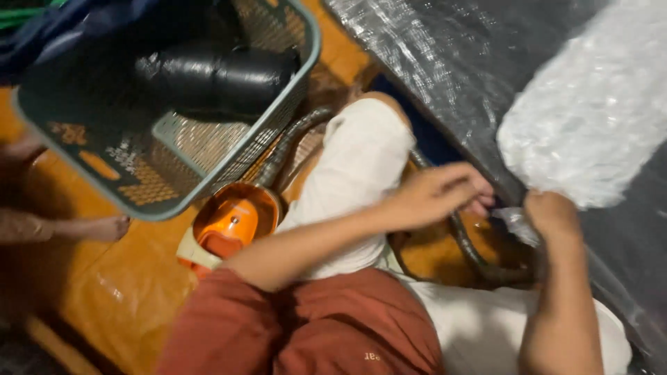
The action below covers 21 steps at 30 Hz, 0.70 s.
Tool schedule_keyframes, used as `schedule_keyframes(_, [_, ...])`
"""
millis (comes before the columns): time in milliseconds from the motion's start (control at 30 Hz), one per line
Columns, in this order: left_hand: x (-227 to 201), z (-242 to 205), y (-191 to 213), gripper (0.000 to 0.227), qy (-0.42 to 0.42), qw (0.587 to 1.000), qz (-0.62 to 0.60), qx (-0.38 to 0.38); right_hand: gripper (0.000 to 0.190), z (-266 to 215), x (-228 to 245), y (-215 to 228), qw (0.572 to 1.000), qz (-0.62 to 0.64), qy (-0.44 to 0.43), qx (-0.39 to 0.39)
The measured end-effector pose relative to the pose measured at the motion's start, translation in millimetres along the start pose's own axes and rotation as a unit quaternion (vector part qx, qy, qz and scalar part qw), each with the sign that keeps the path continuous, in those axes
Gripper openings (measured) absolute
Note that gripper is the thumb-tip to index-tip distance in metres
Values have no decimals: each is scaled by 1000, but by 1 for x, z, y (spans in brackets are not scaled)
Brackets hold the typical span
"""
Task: The person places a pillow inside a plastic bag, uses a vacuum hose to remove the air to compress the pillow, and then seals the bag using tape.
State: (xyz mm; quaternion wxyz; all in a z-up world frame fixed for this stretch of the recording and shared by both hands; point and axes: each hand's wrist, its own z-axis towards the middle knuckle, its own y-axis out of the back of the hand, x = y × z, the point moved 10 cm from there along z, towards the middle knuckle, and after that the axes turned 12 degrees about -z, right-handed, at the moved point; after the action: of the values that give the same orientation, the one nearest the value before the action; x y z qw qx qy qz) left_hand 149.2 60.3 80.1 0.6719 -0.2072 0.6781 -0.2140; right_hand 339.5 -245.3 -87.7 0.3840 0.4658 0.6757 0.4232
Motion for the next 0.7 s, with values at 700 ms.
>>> schedule_keyframes(700, [83,-457,302,41,278,613,665,-323,64,26,-43,-16,999,-36,7,-4])
